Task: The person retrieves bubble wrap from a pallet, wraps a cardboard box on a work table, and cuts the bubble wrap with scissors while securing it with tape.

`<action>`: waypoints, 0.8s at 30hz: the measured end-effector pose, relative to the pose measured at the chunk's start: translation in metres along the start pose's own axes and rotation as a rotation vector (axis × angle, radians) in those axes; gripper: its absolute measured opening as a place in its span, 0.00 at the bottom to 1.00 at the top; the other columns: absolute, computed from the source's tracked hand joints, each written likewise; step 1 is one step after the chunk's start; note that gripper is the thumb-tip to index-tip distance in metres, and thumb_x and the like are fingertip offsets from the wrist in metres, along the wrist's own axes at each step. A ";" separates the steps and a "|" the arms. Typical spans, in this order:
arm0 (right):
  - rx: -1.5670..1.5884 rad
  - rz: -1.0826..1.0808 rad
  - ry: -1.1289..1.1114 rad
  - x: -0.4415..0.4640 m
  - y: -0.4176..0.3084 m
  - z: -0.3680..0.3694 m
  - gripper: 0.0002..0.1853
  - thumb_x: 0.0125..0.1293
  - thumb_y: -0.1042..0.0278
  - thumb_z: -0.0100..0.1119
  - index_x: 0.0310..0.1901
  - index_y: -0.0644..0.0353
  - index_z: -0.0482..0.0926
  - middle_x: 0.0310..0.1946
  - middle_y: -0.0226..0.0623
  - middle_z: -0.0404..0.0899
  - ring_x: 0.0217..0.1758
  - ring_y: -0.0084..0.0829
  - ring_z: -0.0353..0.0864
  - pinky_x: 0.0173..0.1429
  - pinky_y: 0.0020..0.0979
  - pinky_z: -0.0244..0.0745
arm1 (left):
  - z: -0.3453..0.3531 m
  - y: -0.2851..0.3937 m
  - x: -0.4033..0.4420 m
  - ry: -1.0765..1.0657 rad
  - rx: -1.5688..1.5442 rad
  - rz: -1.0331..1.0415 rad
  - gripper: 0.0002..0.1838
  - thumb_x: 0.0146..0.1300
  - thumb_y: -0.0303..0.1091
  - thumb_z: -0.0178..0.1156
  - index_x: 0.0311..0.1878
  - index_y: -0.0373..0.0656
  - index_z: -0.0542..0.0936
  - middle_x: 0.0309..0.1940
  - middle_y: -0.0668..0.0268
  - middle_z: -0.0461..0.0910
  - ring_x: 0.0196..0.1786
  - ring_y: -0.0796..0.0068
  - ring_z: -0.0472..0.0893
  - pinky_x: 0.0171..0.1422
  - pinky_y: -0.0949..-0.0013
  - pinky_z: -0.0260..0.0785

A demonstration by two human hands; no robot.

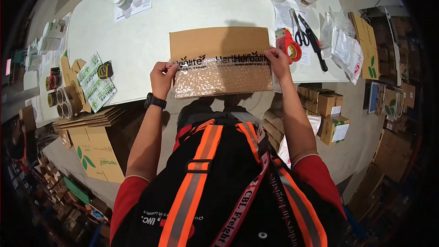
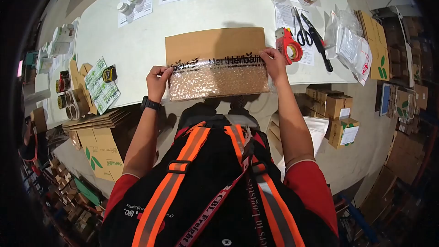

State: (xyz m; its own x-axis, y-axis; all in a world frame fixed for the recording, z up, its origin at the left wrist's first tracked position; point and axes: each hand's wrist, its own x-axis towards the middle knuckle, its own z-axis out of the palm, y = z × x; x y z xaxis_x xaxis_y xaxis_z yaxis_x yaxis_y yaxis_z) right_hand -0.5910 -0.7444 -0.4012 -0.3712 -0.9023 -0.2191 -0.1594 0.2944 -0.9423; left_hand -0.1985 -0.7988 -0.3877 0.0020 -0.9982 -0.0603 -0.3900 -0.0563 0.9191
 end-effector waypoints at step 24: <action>-0.337 -0.237 0.161 -0.005 -0.009 0.008 0.10 0.53 0.66 0.64 0.30 0.66 0.78 0.35 0.44 0.80 0.42 0.37 0.79 0.49 0.32 0.71 | -0.005 0.013 0.016 -0.089 0.348 -0.126 0.14 0.48 0.40 0.70 0.25 0.37 0.81 0.20 0.62 0.81 0.22 0.73 0.79 0.28 0.72 0.69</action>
State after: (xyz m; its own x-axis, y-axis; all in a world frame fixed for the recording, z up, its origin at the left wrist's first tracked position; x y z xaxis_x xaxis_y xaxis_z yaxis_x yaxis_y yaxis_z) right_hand -0.5805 -0.7446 -0.3930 -0.4219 -0.9046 0.0603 -0.5366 0.1956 -0.8208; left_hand -0.1986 -0.8155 -0.3747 -0.0038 -0.9772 -0.2121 -0.6815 -0.1527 0.7157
